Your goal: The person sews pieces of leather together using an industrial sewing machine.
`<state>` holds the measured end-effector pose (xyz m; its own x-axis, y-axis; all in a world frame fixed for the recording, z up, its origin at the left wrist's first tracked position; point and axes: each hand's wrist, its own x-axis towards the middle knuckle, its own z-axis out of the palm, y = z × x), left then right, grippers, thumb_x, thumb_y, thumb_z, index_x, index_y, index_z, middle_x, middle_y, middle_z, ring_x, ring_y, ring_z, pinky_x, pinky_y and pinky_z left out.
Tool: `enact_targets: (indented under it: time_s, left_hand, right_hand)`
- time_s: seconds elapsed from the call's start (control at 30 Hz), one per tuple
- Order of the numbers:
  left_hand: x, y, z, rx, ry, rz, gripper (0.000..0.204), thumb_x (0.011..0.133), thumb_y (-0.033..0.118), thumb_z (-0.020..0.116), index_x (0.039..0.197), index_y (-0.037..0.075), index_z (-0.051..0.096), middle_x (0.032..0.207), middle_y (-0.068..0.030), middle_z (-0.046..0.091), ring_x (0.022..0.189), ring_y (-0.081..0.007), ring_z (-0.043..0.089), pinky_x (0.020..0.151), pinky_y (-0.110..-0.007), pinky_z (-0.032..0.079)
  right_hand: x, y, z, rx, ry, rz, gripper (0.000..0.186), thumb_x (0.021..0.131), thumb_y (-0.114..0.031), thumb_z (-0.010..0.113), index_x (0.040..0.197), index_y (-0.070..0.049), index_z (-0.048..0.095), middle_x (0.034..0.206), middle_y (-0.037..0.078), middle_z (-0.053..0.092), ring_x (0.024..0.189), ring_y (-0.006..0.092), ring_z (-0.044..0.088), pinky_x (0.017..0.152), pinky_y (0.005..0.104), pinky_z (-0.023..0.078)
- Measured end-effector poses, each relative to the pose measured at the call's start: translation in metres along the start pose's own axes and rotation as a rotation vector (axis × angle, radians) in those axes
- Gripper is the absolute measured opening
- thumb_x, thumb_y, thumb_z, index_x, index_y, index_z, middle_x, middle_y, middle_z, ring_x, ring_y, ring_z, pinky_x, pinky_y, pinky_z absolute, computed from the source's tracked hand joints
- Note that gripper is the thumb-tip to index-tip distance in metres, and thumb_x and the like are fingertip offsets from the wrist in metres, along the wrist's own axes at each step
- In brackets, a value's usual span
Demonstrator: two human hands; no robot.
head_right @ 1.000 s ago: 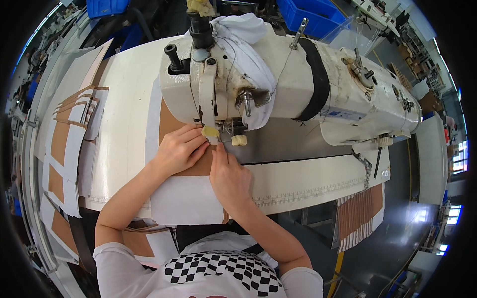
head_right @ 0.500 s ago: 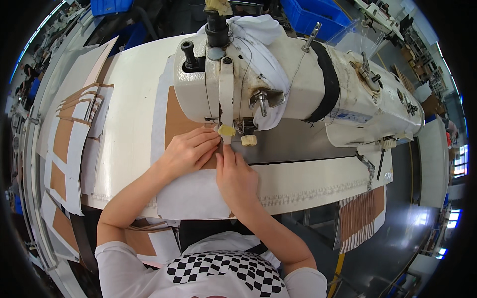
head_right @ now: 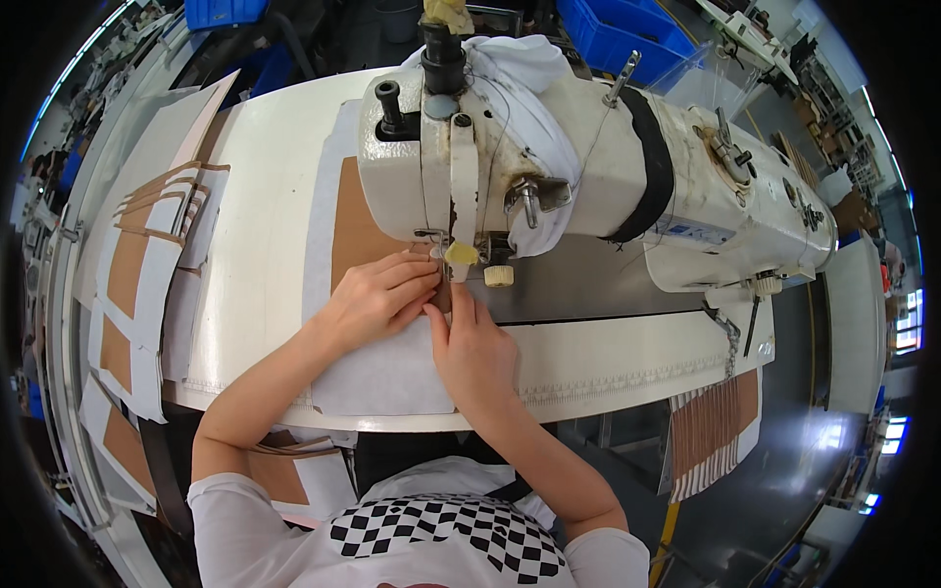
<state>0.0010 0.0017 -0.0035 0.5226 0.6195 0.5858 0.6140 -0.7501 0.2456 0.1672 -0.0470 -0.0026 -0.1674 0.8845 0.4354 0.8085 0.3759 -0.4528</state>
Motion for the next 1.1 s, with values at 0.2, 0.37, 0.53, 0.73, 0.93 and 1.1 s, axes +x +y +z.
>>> enact_targets:
  time_s: [0.2, 0.37, 0.53, 0.73, 0.93, 1.1]
  left_hand:
    - [0.000, 0.005, -0.003, -0.056, -0.055, -0.032, 0.021, 0.074, 0.006, 0.072, 0.095, 0.002, 0.071, 0.102, -0.0074, 0.070, 0.100, -0.0233, 0.066, 0.083, -0.034, 0.056]
    - [0.005, 0.002, 0.000, -0.021, 0.018, -0.021, 0.022, 0.073, 0.004, 0.071, 0.095, 0.001, 0.071, 0.101, -0.0080, 0.070, 0.100, -0.0244, 0.066, 0.083, -0.034, 0.056]
    - [-0.003, 0.001, 0.002, -0.035, 0.007, -0.046, 0.022, 0.074, 0.005, 0.072, 0.095, 0.001, 0.070, 0.101, -0.0096, 0.070, 0.100, -0.0260, 0.066, 0.082, -0.035, 0.056]
    - [0.002, 0.002, -0.001, -0.053, -0.005, -0.034, 0.021, 0.074, 0.005, 0.072, 0.095, 0.001, 0.070, 0.101, -0.0103, 0.070, 0.100, -0.0265, 0.066, 0.080, -0.034, 0.056]
    - [0.003, -0.002, 0.002, -0.010, 0.023, -0.027, 0.020, 0.074, 0.005, 0.072, 0.094, 0.002, 0.070, 0.100, -0.0100, 0.070, 0.099, -0.0265, 0.066, 0.080, -0.035, 0.056]
    - [0.000, 0.002, 0.002, -0.054, 0.040, -0.034, 0.019, 0.074, 0.005, 0.072, 0.092, 0.001, 0.070, 0.098, -0.0099, 0.070, 0.098, -0.0264, 0.066, 0.079, -0.035, 0.056]
  right_hand:
    - [-0.006, 0.002, 0.001, -0.026, -0.008, 0.043, 0.027, 0.086, -0.014, 0.064, 0.111, -0.002, 0.064, 0.070, 0.008, 0.061, 0.054, 0.0262, 0.064, 0.049, 0.0338, 0.053]
    - [0.003, -0.003, 0.002, -0.129, -0.070, 0.052, 0.021, 0.087, -0.012, 0.064, 0.104, -0.001, 0.067, 0.075, 0.011, 0.064, 0.058, 0.0272, 0.065, 0.052, 0.0355, 0.052]
    - [0.001, -0.004, 0.001, -0.078, -0.014, 0.019, 0.022, 0.084, -0.010, 0.065, 0.104, 0.000, 0.066, 0.074, 0.009, 0.062, 0.057, 0.0245, 0.064, 0.050, 0.0332, 0.052]
    - [-0.006, 0.001, 0.000, -0.112, -0.020, -0.028, 0.024, 0.083, -0.009, 0.064, 0.105, -0.001, 0.064, 0.073, 0.007, 0.060, 0.057, 0.0218, 0.065, 0.049, 0.0303, 0.052]
    - [0.003, -0.004, 0.002, -0.110, -0.009, 0.020, 0.016, 0.085, -0.006, 0.063, 0.101, -0.003, 0.067, 0.072, 0.010, 0.060, 0.058, 0.0276, 0.063, 0.051, 0.0351, 0.051]
    - [-0.003, -0.004, -0.003, -0.075, -0.026, 0.046, 0.018, 0.084, -0.006, 0.063, 0.102, -0.003, 0.067, 0.072, 0.009, 0.059, 0.059, 0.0281, 0.062, 0.051, 0.0366, 0.051]
